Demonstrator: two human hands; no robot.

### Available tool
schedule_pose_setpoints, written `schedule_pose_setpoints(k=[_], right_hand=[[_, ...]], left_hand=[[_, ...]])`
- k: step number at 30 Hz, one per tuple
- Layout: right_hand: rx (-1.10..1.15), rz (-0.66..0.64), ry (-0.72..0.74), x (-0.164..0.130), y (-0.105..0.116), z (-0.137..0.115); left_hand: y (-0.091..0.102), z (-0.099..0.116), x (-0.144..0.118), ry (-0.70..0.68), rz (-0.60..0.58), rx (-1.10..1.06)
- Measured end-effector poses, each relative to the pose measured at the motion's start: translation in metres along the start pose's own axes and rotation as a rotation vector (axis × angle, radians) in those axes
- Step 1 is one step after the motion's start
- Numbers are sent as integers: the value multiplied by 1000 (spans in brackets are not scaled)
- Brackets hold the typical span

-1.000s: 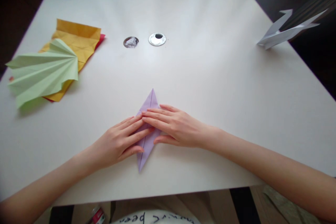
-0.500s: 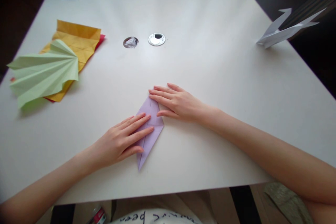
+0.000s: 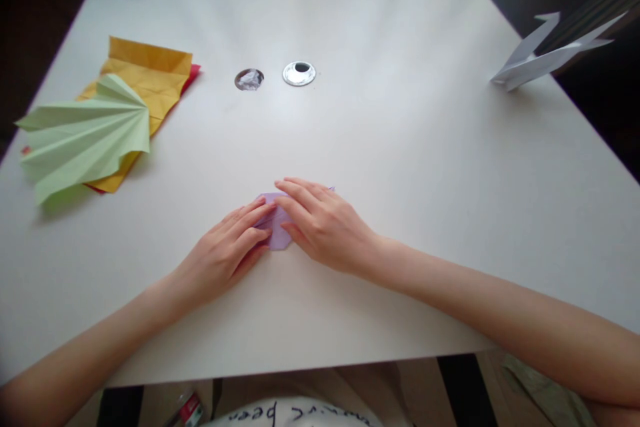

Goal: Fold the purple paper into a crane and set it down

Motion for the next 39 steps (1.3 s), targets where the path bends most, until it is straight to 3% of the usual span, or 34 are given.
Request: schedule_pose_setpoints(k=[3,9,18,25,27,29,31,35,37,39], right_hand=[[161,-26,21,14,-22,-8],[92,-148,28,19,-50,2],[-107,-153,-193,6,-27,54],[-210,7,-342,-14,3,85],[-190,117,-298,-16,17,76],[-114,243,-162,-16,33,53],[16,270,25,-15,40,25],[113,152,326,-17,33,-19],[86,41,373,-18,18,-25],[45,-97,326,-17,-1,-20]], left_hand=[[-2,-3,0,29,4,-19],[-9,-10,-2,102,-27,-1],[-16,-14,-10,56,-144,231],[-16,-13,-10,33,-162,256],[-16,-13,-9,3,-175,250],[-16,-11,-9,-36,-185,241],[-15,-11,-9,-66,-195,233],[-14,-11,-8,-89,-190,221],[-14,-11,-7,-93,-180,222],[-14,-10,-7,-96,-178,226]])
Point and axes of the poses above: each hand's wrist, its own x-axis towards the middle knuckle, its own y-axis out of the back of the hand, z = x × y, the point moved 10 cm from there along x, towards the middle knuckle, and after that the axes turned 3 degrees about x, right-handed, at the moved point
